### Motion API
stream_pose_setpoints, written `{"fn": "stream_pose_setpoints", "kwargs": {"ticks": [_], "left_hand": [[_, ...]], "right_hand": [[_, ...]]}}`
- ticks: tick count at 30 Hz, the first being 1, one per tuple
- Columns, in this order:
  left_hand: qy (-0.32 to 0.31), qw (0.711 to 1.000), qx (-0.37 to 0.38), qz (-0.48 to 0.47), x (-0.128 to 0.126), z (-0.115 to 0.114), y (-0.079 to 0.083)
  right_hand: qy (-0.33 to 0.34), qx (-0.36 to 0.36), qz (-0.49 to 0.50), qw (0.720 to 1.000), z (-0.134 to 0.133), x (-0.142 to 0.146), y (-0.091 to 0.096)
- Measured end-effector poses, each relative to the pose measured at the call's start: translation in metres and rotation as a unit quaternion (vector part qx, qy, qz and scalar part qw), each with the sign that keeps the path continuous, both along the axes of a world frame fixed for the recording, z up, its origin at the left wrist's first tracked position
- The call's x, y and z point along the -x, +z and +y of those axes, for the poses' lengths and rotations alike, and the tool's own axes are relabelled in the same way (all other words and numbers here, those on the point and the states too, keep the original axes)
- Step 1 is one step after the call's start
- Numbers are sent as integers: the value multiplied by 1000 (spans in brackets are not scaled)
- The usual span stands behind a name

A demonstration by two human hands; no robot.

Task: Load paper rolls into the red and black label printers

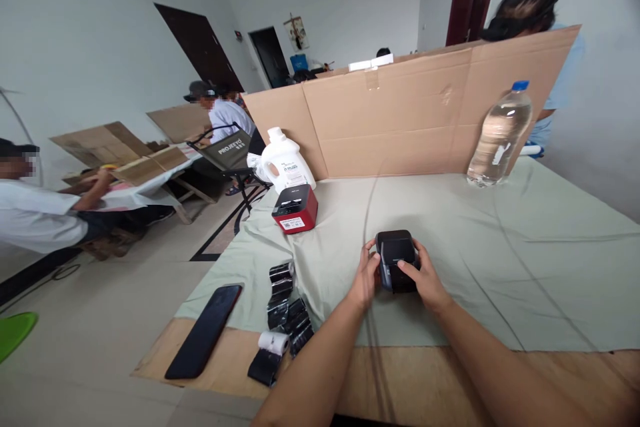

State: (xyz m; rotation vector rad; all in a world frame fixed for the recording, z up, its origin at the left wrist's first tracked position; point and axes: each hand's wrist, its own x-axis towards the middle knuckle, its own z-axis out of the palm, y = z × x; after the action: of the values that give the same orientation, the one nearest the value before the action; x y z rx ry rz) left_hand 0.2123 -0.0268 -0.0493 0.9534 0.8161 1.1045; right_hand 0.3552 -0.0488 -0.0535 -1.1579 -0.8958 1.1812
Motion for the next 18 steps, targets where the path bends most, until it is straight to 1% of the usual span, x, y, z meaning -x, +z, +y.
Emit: {"fn": "stream_pose_setpoints", "kwargs": {"ticks": [2, 8, 13, 18], "left_hand": [[6, 1000, 7, 4, 2, 3, 0], [-40, 999, 21, 15, 8, 8, 6], [-56, 997, 50, 26, 13, 12, 7], [-38, 997, 57, 27, 13, 15, 6]], "right_hand": [[2, 1, -3, 1000, 0, 0, -1], [-4, -18, -23, 1000, 2, -3, -5], [42, -47, -67, 996, 3, -7, -8], [73, -60, -70, 993, 3, -9, -8]]}}
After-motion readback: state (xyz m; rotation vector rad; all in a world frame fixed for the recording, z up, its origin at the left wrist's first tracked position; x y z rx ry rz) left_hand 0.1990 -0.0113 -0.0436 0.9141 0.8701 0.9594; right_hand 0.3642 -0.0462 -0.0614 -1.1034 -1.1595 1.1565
